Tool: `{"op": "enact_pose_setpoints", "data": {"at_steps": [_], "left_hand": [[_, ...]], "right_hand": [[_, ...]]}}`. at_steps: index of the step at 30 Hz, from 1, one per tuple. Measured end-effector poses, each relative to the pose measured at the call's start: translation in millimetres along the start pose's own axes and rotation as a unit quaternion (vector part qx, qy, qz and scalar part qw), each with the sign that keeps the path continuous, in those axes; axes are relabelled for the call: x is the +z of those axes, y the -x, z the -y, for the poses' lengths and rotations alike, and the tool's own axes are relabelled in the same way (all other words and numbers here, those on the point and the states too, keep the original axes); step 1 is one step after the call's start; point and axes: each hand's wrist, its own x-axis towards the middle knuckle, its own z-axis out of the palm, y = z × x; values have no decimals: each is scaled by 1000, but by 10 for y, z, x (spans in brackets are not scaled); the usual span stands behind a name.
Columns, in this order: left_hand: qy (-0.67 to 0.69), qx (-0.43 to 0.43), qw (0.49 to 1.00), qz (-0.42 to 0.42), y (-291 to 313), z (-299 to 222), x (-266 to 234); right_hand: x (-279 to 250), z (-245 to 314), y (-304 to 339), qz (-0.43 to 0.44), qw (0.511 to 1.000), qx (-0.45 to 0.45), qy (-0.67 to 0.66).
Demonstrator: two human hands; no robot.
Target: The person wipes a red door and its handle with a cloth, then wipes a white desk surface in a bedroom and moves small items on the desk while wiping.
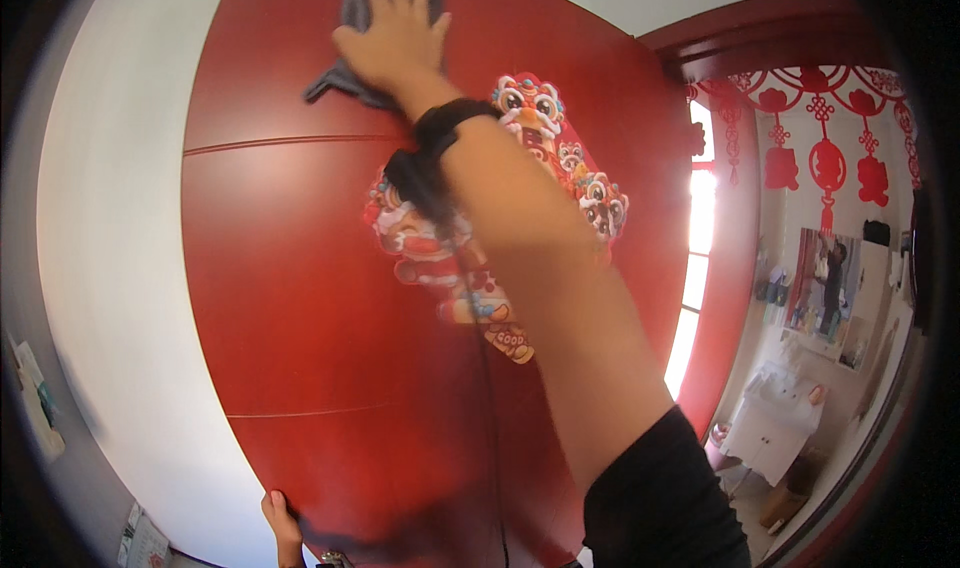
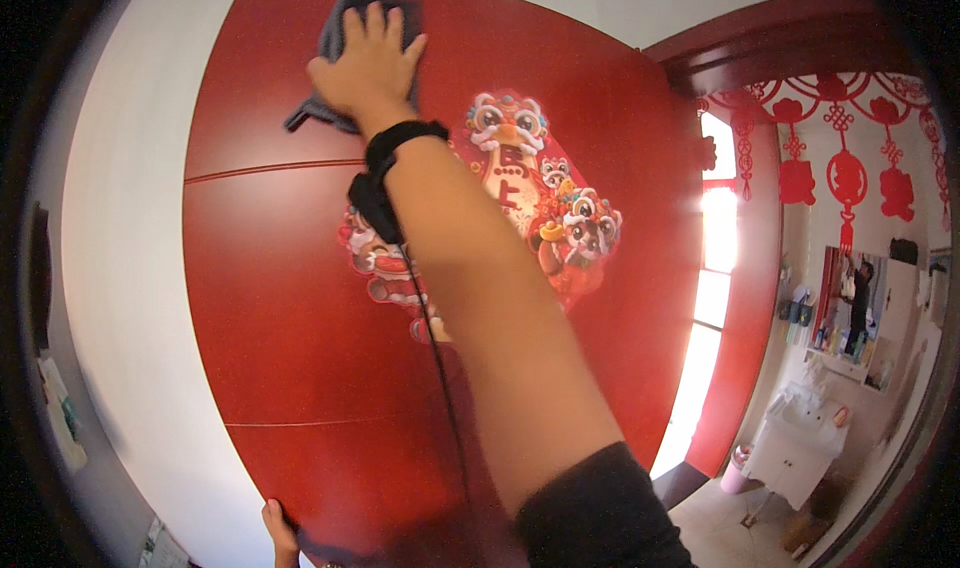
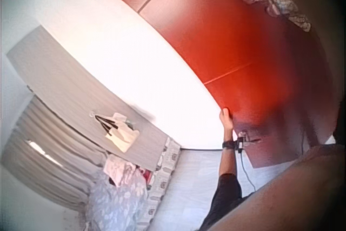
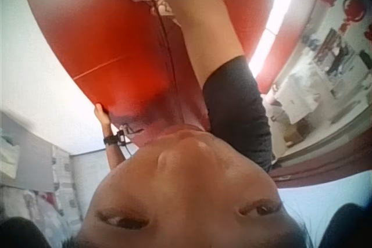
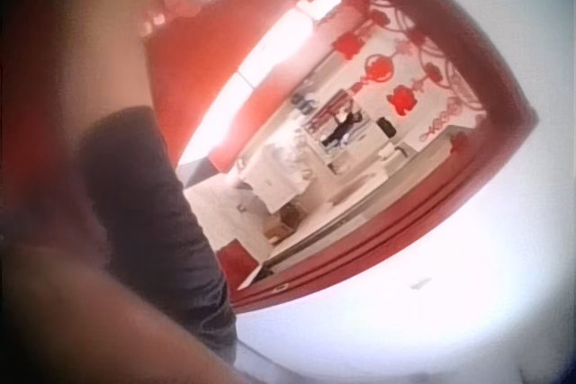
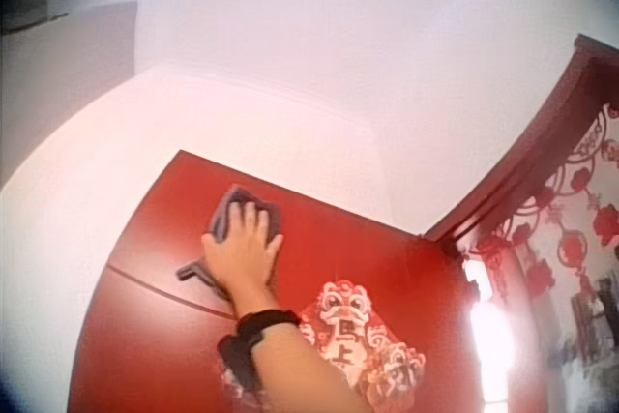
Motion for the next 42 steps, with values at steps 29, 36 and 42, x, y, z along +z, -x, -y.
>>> {"op": "enact_pose_setpoints", "data": {"at_steps": [29,36,42], "left_hand": [[54,-10,993,-107,79,363,-923],[31,-61,973,-220,59,-73,-104],[-38,-38,979,-194,174,-398,47]], "right_hand": [[-1950,-4034,1400,34,992,-62,105],[-2560,-3920,3761,76,992,-22,98],[-2781,-2960,6249,90,968,201,121]]}}
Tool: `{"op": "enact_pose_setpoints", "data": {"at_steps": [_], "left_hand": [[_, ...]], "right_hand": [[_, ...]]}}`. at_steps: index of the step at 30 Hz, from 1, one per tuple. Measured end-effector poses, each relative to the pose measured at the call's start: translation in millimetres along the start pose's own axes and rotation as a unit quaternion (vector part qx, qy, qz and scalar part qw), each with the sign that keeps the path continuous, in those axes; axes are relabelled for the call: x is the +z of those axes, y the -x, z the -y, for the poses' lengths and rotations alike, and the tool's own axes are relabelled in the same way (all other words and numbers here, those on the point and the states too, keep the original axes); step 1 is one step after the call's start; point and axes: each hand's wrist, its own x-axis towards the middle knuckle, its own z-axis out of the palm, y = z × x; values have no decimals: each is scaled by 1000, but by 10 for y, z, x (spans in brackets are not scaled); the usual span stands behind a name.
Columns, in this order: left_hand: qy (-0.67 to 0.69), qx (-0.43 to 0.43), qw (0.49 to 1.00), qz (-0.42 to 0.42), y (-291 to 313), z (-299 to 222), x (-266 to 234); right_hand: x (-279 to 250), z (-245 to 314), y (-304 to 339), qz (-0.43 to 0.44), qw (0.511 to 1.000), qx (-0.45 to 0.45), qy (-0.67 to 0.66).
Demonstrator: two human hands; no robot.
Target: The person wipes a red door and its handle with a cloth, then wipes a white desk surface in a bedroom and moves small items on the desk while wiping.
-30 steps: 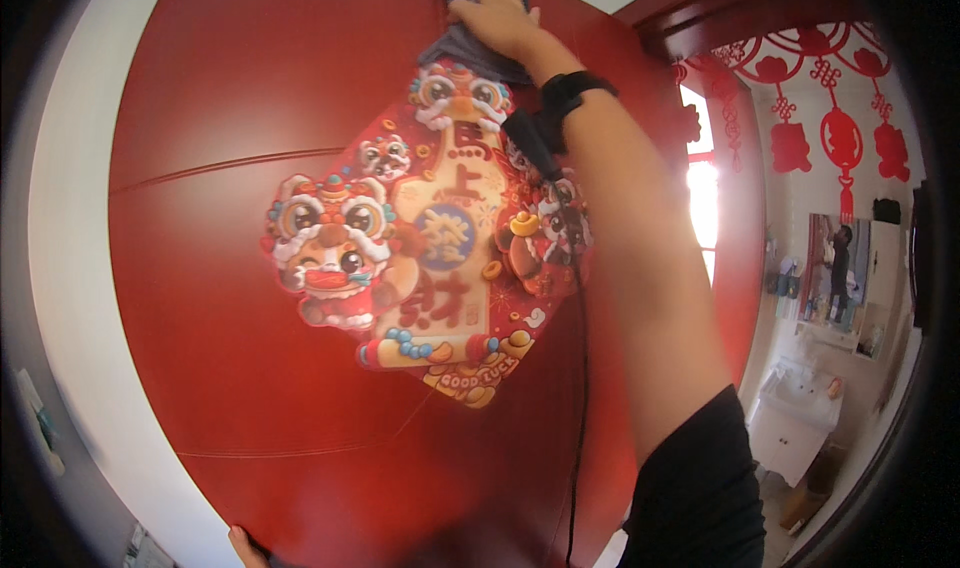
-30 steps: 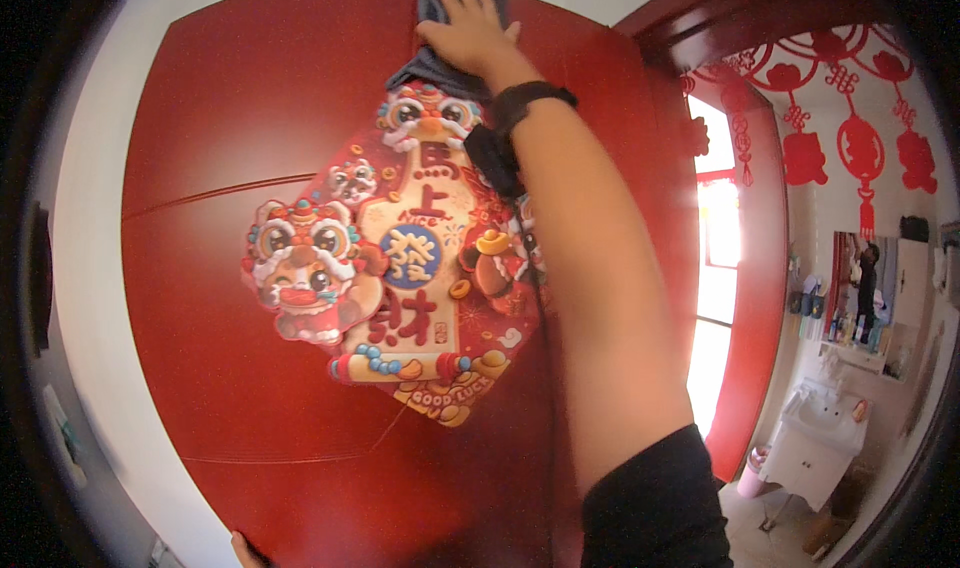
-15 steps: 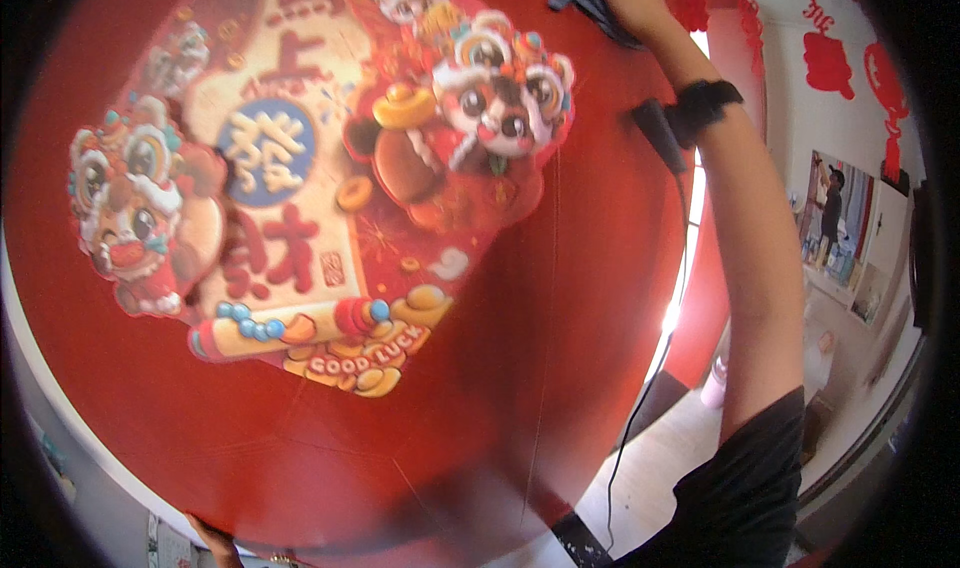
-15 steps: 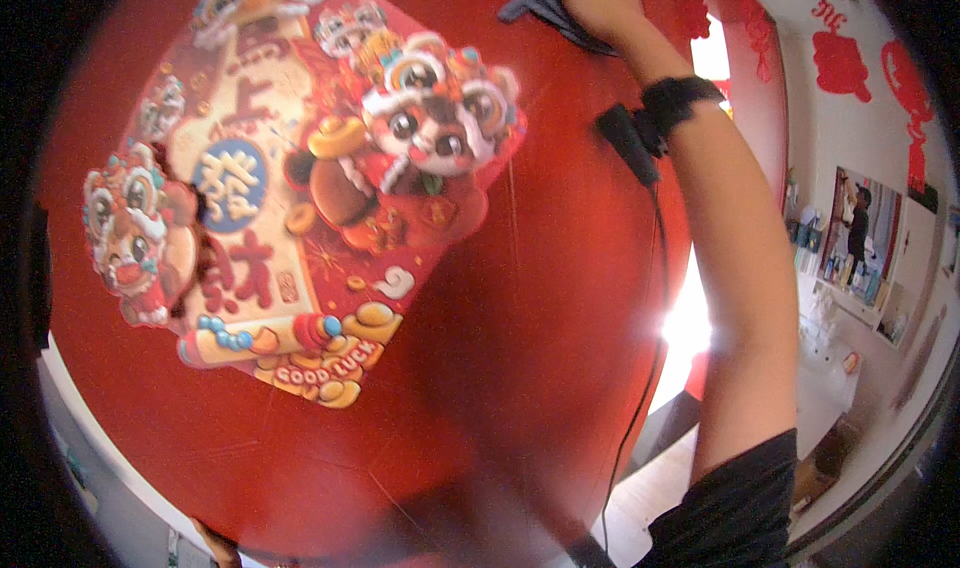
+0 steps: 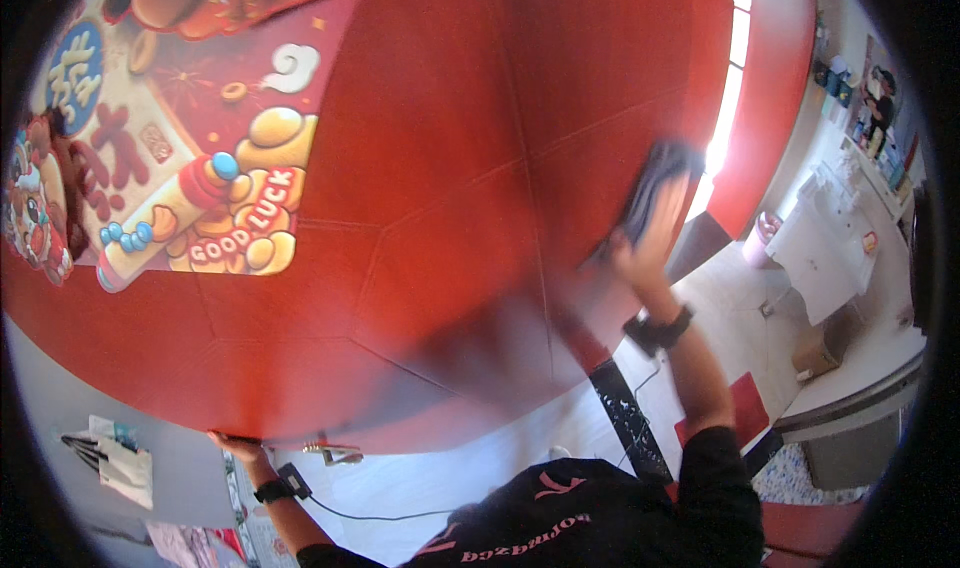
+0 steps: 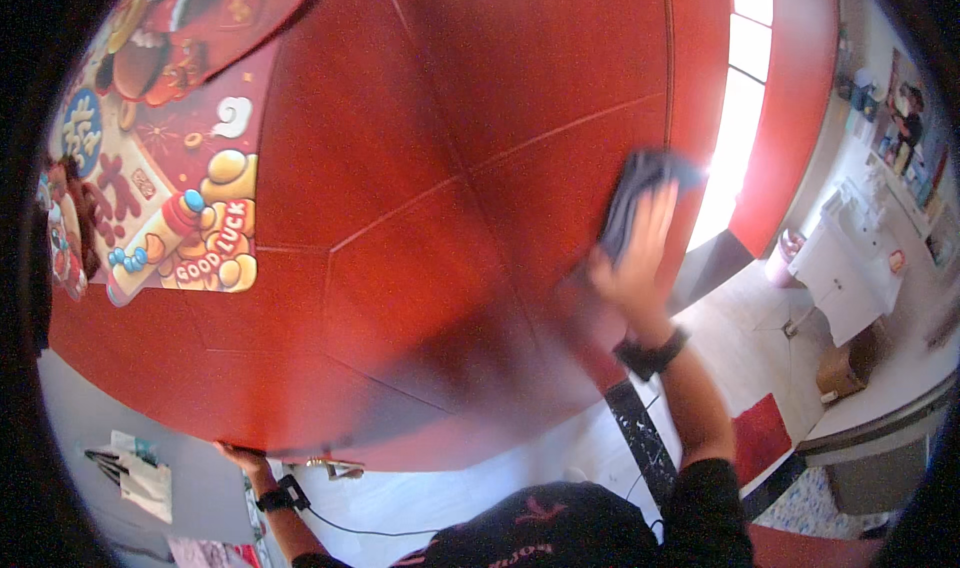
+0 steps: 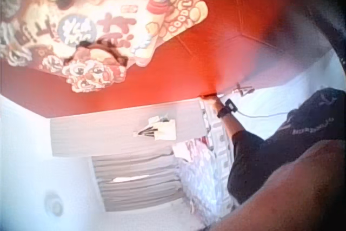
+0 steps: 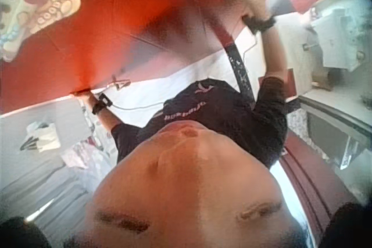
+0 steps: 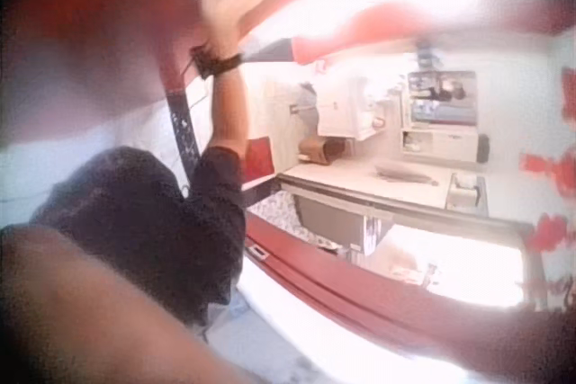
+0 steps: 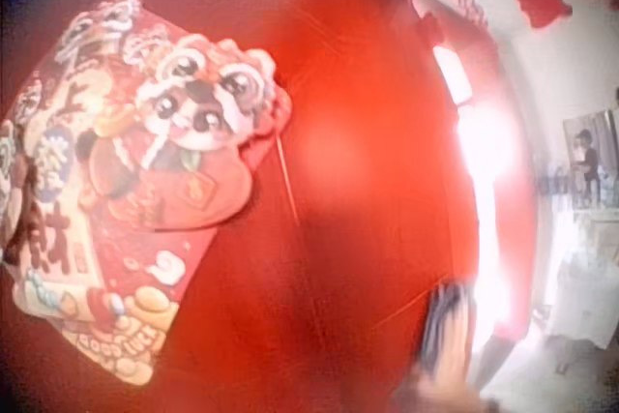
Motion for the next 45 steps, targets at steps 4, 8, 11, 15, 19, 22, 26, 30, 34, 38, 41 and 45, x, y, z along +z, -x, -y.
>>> {"op": "enact_pose_setpoints", "data": {"at_steps": [4,8,11,15,19,22,26,30,34,38,41,45], "left_hand": [[-18,31,999,-25,27,-192,-380],[-65,42,988,-132,235,-418,352],[-44,26,995,-81,289,-424,230],[-61,25,988,-137,291,-403,240],[-29,28,993,-107,229,-281,56],[-28,-7,992,-120,402,-335,219],[-40,17,992,-119,434,-200,-94],[-42,-25,996,-78,523,-26,-327],[-9,-24,997,76,670,-197,-324],[32,-50,980,189,839,-81,-525],[53,-60,974,212,880,-57,-590],[75,-66,968,229,937,-39,-645]], "right_hand": [[331,416,1883,107,985,137,-17],[441,1133,2972,245,883,371,-151],[597,1589,3176,179,911,331,-169],[699,1911,2835,145,872,407,-231],[775,1964,2173,161,961,194,-110],[794,1983,1010,90,978,138,-127],[784,2708,260,73,990,23,-122],[798,3833,403,81,971,-164,-157],[596,5008,522,66,959,-221,-162],[572,5628,921,88,934,-277,-206],[567,5909,1110,111,919,-293,-238],[523,5903,1107,98,921,-300,-227]]}}
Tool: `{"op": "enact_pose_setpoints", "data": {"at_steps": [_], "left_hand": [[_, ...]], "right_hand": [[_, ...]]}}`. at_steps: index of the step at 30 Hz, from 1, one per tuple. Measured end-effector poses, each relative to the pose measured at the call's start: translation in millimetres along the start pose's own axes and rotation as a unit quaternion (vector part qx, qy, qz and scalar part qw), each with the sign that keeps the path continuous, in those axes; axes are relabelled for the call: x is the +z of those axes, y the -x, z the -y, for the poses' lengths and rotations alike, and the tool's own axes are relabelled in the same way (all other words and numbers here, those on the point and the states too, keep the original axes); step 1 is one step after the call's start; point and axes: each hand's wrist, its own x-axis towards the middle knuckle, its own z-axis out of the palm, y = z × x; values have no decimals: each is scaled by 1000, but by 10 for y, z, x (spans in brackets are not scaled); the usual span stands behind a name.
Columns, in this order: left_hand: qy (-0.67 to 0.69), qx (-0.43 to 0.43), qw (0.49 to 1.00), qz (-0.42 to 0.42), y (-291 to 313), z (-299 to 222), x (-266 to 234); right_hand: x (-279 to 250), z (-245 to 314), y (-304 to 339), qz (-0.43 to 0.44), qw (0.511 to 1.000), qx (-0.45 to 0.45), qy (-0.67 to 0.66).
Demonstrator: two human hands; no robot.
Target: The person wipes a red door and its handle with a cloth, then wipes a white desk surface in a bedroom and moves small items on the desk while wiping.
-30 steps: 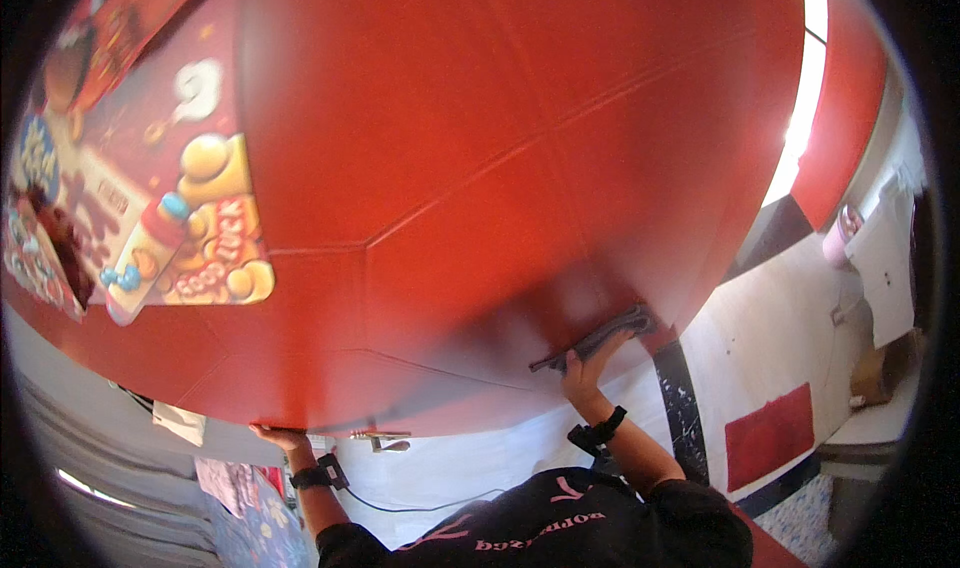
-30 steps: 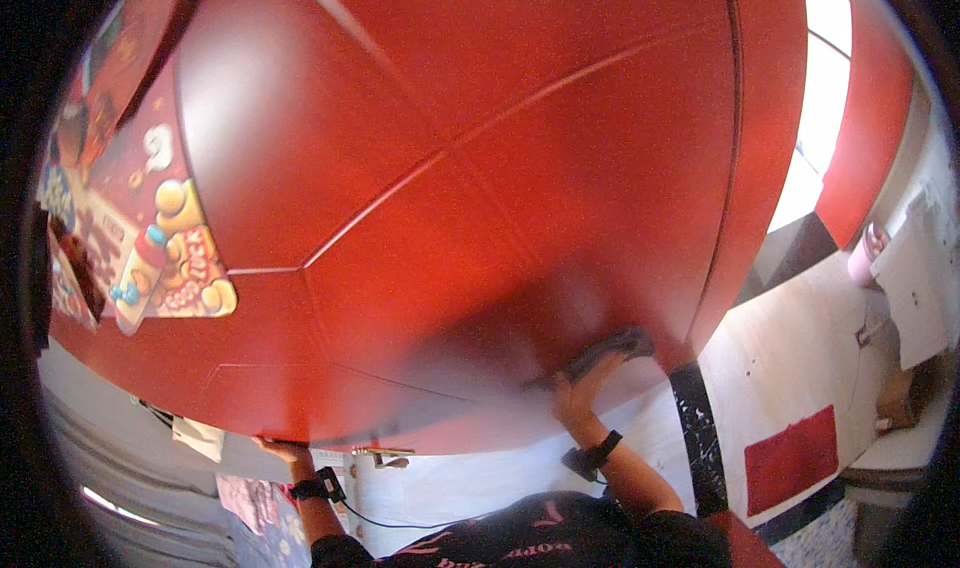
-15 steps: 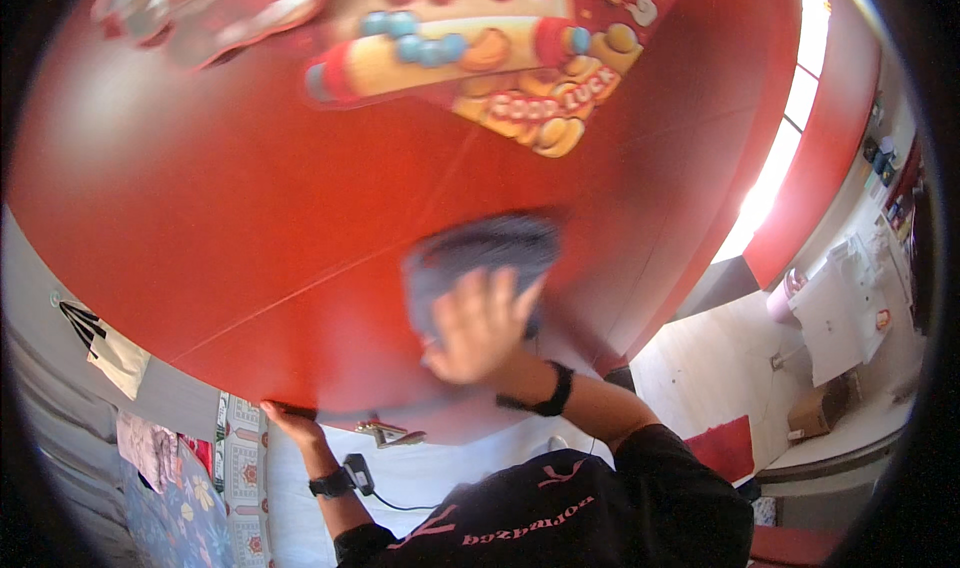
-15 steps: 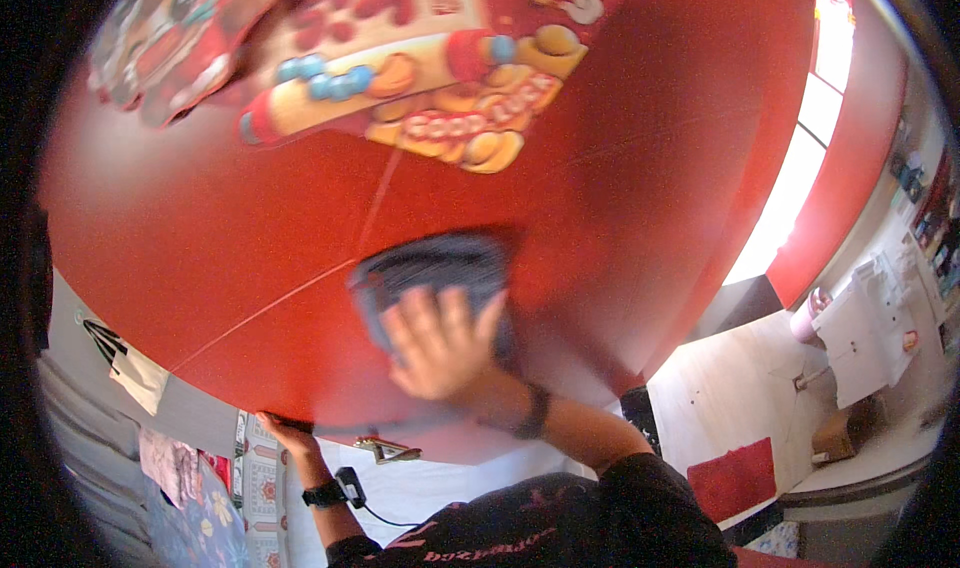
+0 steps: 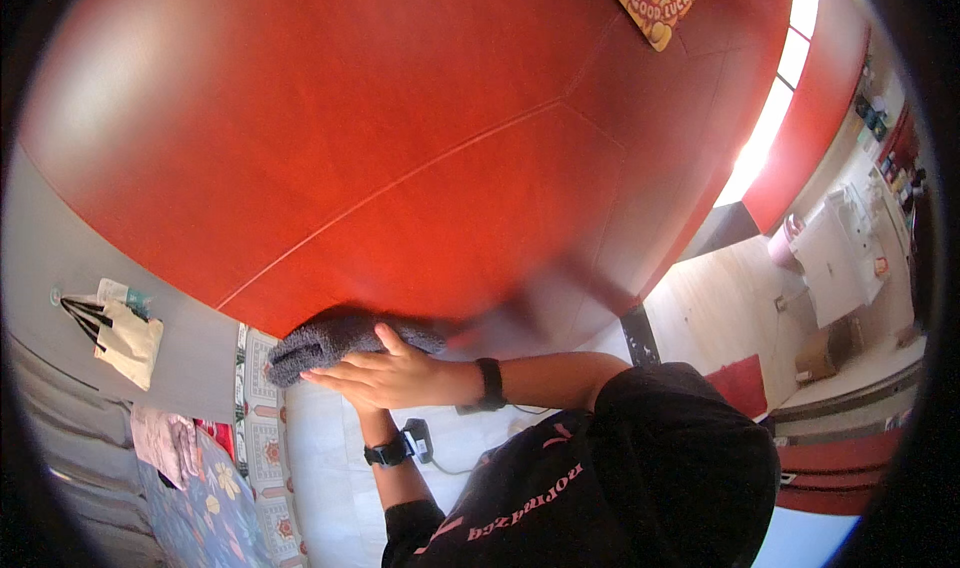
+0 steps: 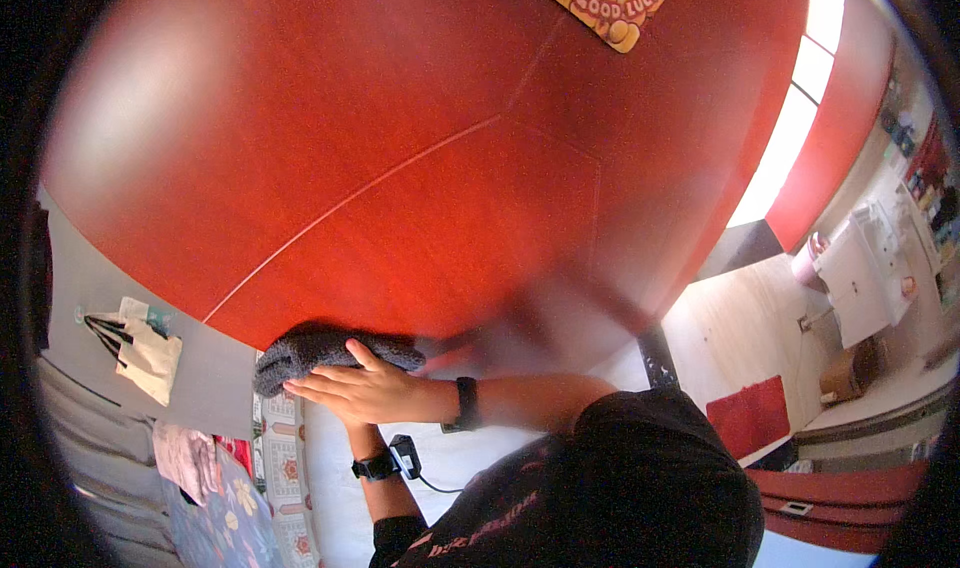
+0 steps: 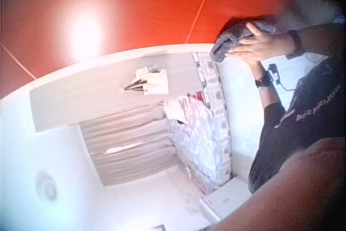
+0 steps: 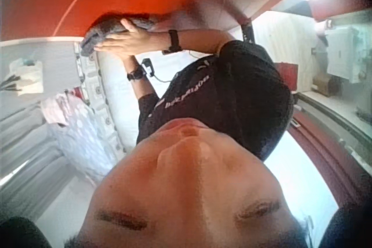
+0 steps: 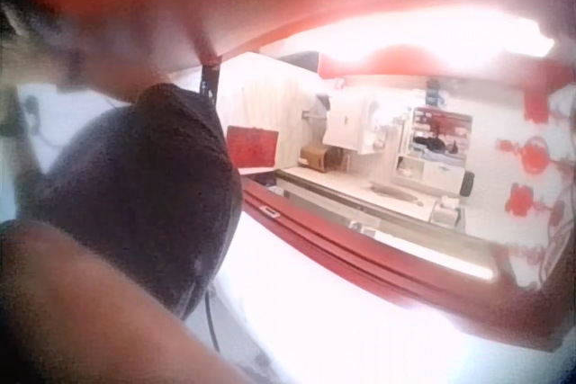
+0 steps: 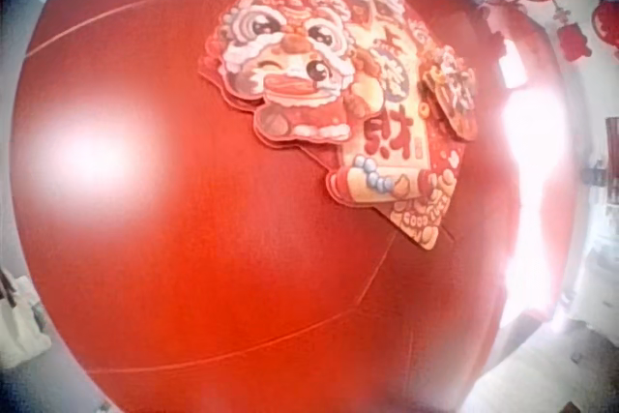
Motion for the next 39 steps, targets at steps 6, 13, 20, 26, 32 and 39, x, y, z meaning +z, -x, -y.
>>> {"op": "enact_pose_setpoints", "data": {"at_steps": [6,13,20,26,32,39], "left_hand": [[46,29,998,-22,-8,50,-66],[-30,-21,983,-181,-416,-98,262],[-83,-30,986,-144,-569,114,120],[-34,-118,972,-201,-488,814,-590],[-103,-135,954,-246,-725,1120,-405],[-40,-117,938,-323,-798,1069,-165]], "right_hand": [[-239,-239,192,29,999,25,12],[-539,-1149,998,128,979,154,-24],[-1077,-2813,1746,-86,951,279,105],[-1581,-3912,2132,-166,875,416,185],[-1784,-4308,2561,-248,790,555,76],[-1098,-3598,2517,-227,847,470,102]]}}
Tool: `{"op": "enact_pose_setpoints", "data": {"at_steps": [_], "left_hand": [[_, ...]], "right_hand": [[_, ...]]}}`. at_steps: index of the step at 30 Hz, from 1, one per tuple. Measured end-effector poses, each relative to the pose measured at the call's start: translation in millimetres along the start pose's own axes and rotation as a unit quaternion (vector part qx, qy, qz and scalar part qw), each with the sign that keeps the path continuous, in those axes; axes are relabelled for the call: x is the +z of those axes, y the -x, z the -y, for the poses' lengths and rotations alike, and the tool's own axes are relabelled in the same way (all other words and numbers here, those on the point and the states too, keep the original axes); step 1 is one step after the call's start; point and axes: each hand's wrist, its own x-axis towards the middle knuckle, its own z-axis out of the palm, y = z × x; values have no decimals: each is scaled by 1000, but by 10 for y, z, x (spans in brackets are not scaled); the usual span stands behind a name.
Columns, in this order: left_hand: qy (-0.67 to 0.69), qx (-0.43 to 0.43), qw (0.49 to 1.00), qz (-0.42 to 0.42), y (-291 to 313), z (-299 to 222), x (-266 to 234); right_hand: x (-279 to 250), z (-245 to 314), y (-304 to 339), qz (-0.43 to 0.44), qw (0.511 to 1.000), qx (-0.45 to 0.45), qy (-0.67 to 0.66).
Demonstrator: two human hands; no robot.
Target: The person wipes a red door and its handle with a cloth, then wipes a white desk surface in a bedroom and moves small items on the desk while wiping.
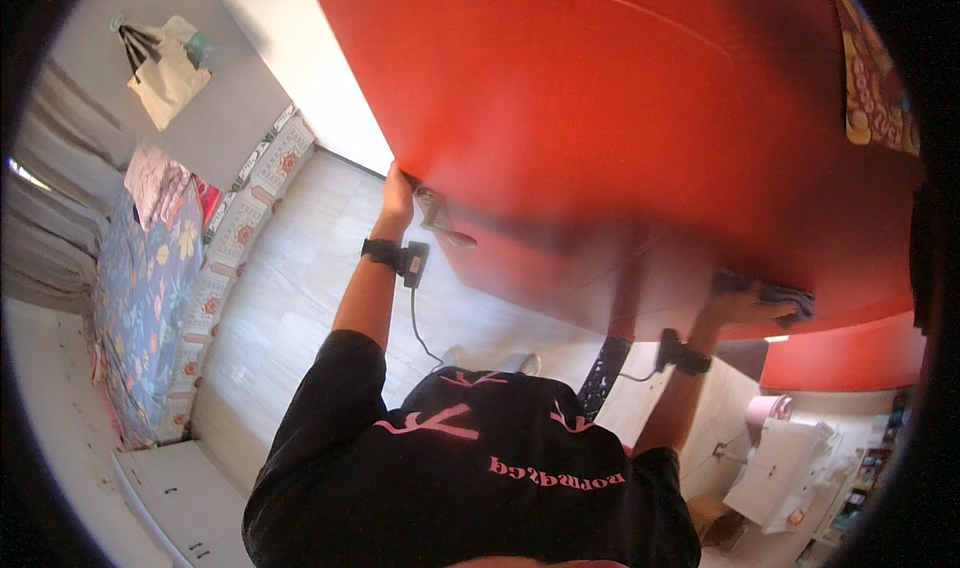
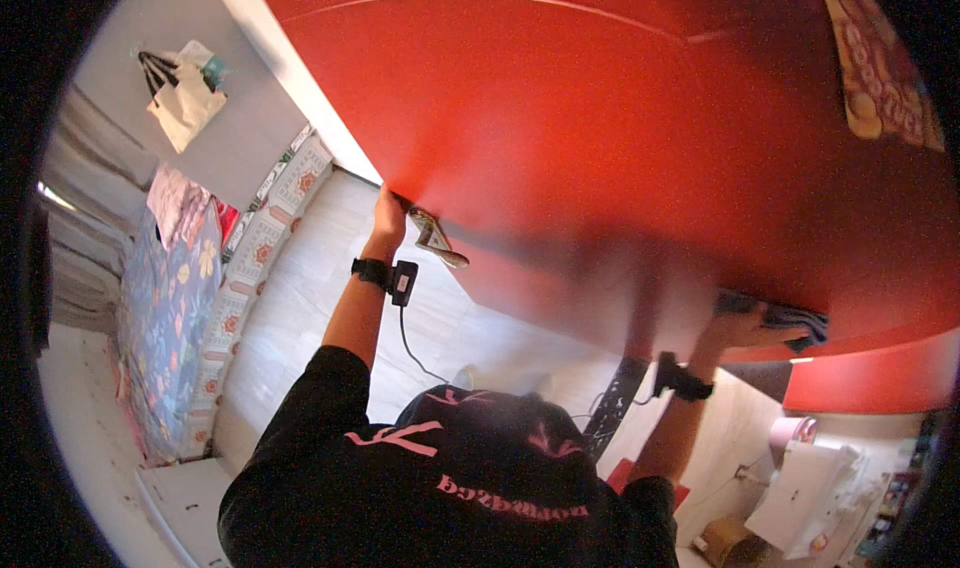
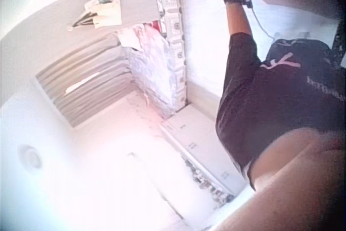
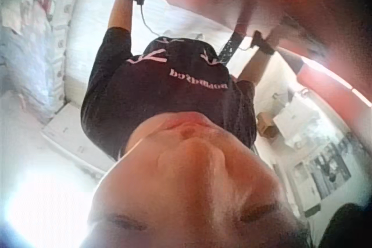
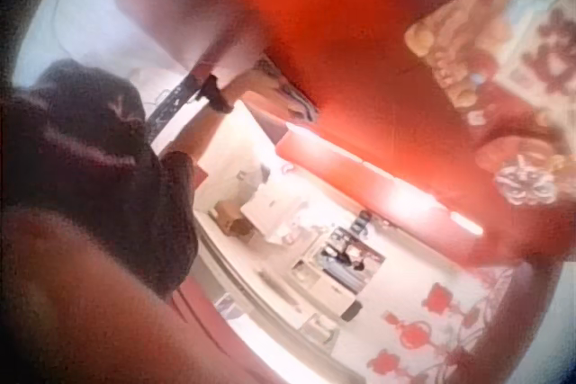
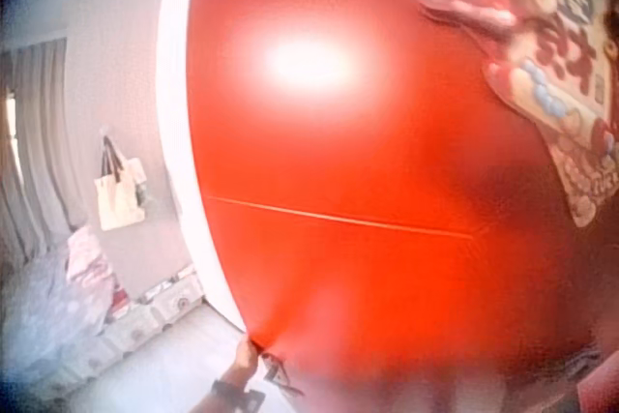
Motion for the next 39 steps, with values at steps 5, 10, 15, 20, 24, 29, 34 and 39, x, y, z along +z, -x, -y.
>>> {"op": "enact_pose_setpoints", "data": {"at_steps": [5,10,15,20,24,29,34,39], "left_hand": [[-152,39,983,93,508,-202,110],[-90,-21,985,147,663,-222,-66],[-150,-4,960,238,840,-325,-301],[-197,79,952,220,1075,-437,-326],[-104,38,959,260,1060,-320,-409],[-120,46,955,269,1047,-268,-471],[-70,50,969,232,1071,-273,-414],[-64,22,987,143,945,-101,-480]], "right_hand": [[121,490,1034,135,987,-87,-13],[123,1436,2087,324,919,-225,-7],[146,2466,2924,433,794,-427,-6],[136,2670,3144,365,811,-455,-46],[-4,2612,2984,385,793,-469,-51],[-219,2063,2758,406,807,-428,29],[-261,1136,1798,260,944,-198,42],[-237,30,800,112,992,-45,-30]]}}
